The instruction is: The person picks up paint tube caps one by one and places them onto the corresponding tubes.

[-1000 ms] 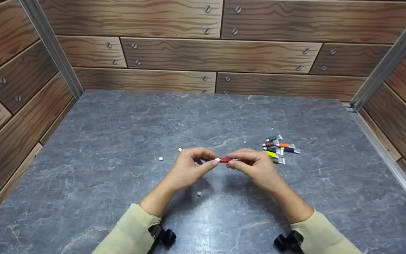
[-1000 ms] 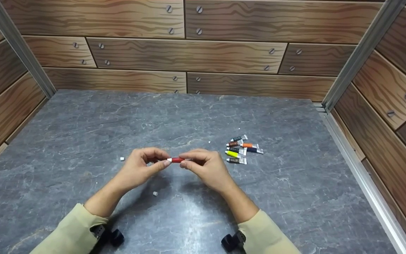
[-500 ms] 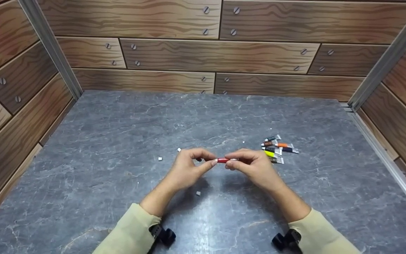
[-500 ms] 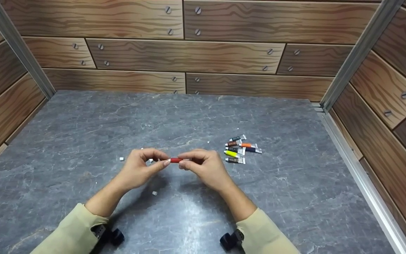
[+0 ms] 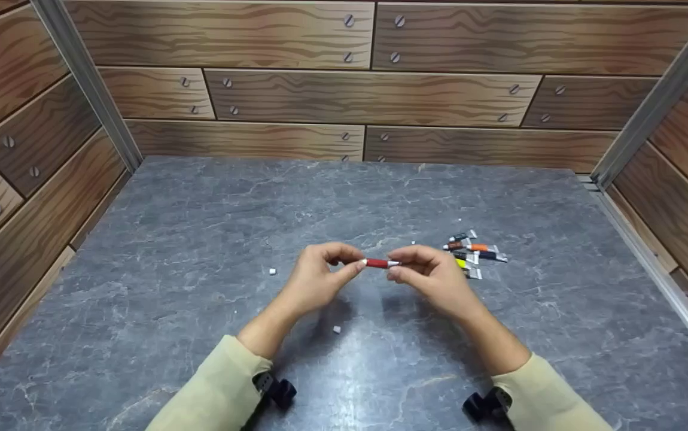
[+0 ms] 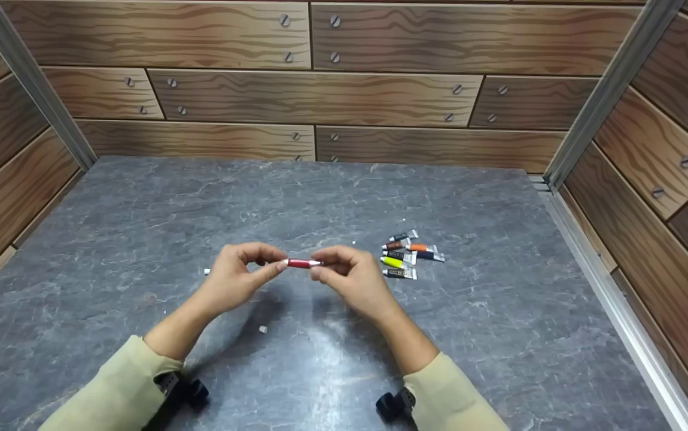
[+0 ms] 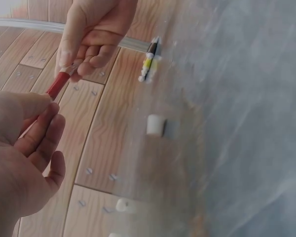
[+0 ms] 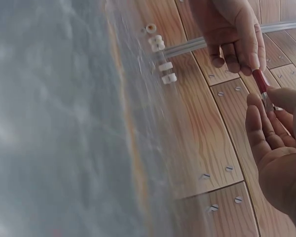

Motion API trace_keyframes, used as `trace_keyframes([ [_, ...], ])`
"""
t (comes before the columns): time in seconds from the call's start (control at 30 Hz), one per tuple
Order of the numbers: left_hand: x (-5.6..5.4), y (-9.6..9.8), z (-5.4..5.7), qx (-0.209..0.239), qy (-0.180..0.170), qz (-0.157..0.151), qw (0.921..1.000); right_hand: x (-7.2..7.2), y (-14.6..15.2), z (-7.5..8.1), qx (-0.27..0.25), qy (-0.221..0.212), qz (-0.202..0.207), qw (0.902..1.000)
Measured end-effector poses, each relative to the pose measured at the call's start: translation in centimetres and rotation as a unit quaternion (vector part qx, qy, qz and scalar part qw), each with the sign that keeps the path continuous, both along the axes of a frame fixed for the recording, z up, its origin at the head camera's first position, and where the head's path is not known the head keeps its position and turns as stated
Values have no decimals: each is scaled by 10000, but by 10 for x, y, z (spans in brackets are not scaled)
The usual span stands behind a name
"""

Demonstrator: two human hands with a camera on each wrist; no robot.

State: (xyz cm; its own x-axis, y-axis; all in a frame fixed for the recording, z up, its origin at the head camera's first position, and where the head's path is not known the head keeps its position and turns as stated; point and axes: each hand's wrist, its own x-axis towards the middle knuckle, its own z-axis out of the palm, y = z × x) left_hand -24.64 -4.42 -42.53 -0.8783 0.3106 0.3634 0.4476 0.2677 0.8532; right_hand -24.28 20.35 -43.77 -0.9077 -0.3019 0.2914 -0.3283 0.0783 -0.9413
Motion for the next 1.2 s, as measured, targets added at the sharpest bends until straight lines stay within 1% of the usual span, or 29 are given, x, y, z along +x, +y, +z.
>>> trace_keyframes([
  [0.07, -4, -1, 3, -113, 22, -17, 9999, -3, 1, 2, 102, 64, -133, 9998],
  [0.2, -13, -4, 8, -392, -76, -121, 9991, -12, 1, 5, 412, 153, -399, 9982],
  [0.37, -31, -6, 10, -613, -263, -247, 9975, -28, 0, 11, 687, 146, -577, 9959],
  [0.5, -46, -8, 9, -645, -426, -261, 9967, -41, 0, 11, 875, 190, -672, 9937],
  [0.67, -66, -8, 3, -653, -625, -229, 9956, -60, 0, 8, 1125, 183, -789, 9903],
  [0.9, -93, -9, -11, -653, -692, -102, 9954, -86, -7, 2, 1405, 109, -904, 9859],
  [1.03, -106, -8, -18, -608, -764, 86, 9952, -101, -11, -2, 1627, 27, -1025, 9813],
  [1.2, -119, -5, -24, -493, -751, 224, 9957, -113, -15, -6, 1768, -8, -1218, 9767],
])
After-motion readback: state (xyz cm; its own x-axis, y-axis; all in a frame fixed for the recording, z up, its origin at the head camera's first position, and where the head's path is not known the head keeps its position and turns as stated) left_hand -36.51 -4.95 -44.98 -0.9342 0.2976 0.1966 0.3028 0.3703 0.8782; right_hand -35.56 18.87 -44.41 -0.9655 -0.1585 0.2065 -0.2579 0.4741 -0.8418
